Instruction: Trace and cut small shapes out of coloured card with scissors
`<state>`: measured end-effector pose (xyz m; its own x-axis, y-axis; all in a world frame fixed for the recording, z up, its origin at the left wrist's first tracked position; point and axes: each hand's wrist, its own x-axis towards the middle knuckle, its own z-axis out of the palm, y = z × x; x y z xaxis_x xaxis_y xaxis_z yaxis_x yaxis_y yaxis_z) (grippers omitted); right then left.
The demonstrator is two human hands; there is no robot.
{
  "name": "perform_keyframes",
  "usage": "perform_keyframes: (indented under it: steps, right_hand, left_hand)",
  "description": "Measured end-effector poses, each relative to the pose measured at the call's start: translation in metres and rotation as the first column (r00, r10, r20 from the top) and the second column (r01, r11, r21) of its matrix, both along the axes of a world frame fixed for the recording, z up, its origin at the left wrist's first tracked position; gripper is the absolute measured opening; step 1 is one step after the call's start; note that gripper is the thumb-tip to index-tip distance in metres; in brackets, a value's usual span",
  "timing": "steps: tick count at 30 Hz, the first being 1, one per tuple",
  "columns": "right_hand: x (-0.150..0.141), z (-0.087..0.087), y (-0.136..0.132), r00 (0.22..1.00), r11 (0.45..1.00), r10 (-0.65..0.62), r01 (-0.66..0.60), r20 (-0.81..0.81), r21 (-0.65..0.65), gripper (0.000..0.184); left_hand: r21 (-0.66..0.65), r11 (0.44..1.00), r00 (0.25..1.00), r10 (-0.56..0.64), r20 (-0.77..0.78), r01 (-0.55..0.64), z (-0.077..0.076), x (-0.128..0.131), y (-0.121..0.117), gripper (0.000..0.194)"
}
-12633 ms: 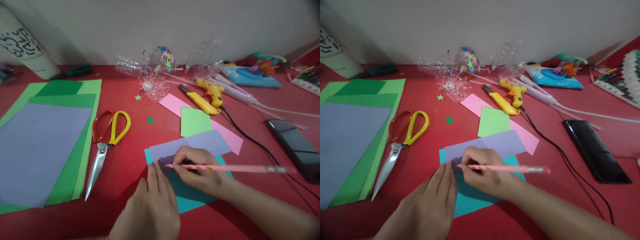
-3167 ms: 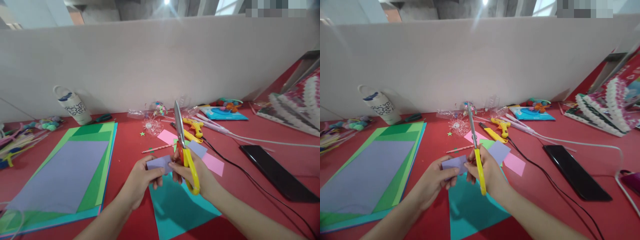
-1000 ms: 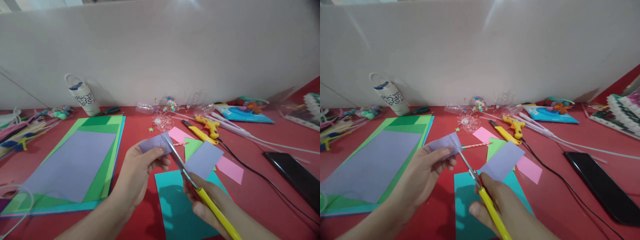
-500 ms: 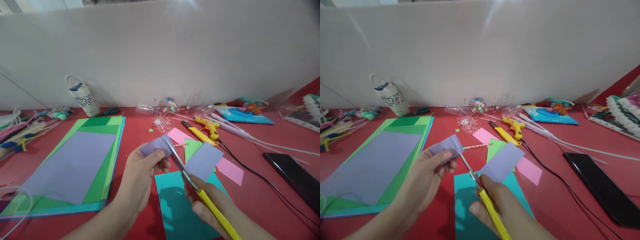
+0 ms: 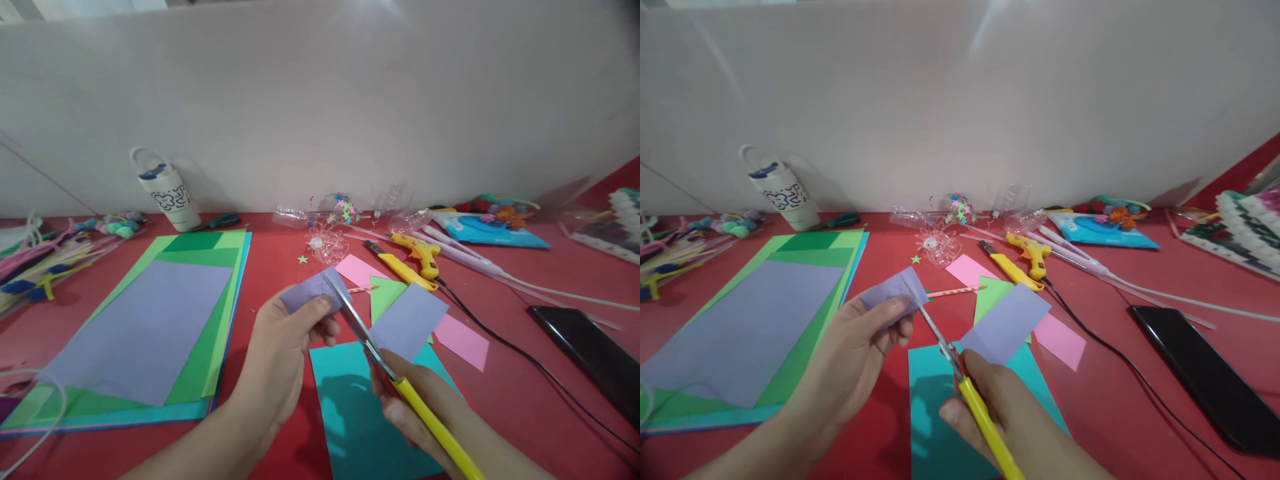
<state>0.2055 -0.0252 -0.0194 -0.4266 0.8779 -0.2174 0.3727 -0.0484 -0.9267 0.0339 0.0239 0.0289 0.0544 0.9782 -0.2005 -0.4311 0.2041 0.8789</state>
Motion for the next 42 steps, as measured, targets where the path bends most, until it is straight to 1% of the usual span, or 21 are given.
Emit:
perform_keyframes:
  steps: [4, 9, 16, 19, 22, 26, 30, 34, 37, 42]
  right_hand:
    - [-0.0014, -0.004, 0.0009, 1.0, 0.999, -0.023, 0.023, 0.01, 0.027, 0.054]
    - [-0.0029, -0.0065, -0.0003, 0.999, 0.999, -0.034, 0.033, 0.024, 0.021, 0.054]
    - [-0.0033, -0.0055, 0.0005, 0.998, 0.998, -0.051, 0.052, 0.039, -0.029, 0.053]
    - [-0.0036, -0.0073, 0.0009, 0.997, 0.997, -0.071, 0.071, 0.03, -0.011, 0.052]
    - [-0.003, -0.0086, 0.0004, 0.998, 0.998, -0.055, 0.056, -0.005, 0.019, 0.053]
    - [-0.0018, -0.0046, -0.0017, 0.998, 0.998, -0.058, 0.058, 0.012, -0.012, 0.044]
    - [-0.0014, 0.0002, -0.0031, 1.0, 1.0, -0.03, 0.03, 0.0, 0.001, 0.04]
    - [-0.0016, -0.0009, -0.0028, 1.0, 1.0, -0.011, 0.011, -0.012, -0.01, 0.031]
    - [-0.0021, -0.003, -0.0026, 0.999, 0.999, -0.046, 0.046, -0.013, -0.019, 0.03]
    - [-0.0016, -0.0057, -0.0033, 0.994, 0.994, -0.111, 0.111, 0.002, -0.016, 0.037]
  left_hand:
    - [0.001, 1.0, 1.0, -0.004, 0.001, 0.004, -0.0003, -0.0007, 0.0001, 0.009]
    - [0.002, 1.0, 1.0, -0.014, 0.005, 0.014, -0.0012, -0.0012, 0.0002, 0.009]
    - [0.0, 1.0, 1.0, -0.006, -0.001, 0.006, -0.0002, -0.0013, 0.0004, 0.01]
    - [-0.004, 1.0, 1.0, -0.014, -0.002, 0.014, -0.0013, -0.0017, 0.0007, 0.011]
    - [-0.004, 1.0, 1.0, -0.024, -0.003, 0.024, -0.0019, -0.002, 0.0005, 0.012]
    - [-0.001, 0.999, 0.999, -0.046, -0.005, 0.046, 0.0001, -0.002, -0.0014, 0.013]
    - [-0.015, 0.998, 0.998, -0.067, 0.008, 0.067, 0.0019, -0.0013, -0.0028, 0.013]
    - [-0.013, 0.998, 0.997, -0.069, 0.019, 0.069, 0.0021, -0.0013, -0.0031, 0.013]
    - [-0.015, 0.997, 0.997, -0.072, 0.01, 0.072, 0.0022, -0.0013, -0.0034, 0.014]
    - [-0.014, 0.997, 0.997, -0.074, 0.013, 0.075, 0.0029, -0.0011, -0.0036, 0.015]
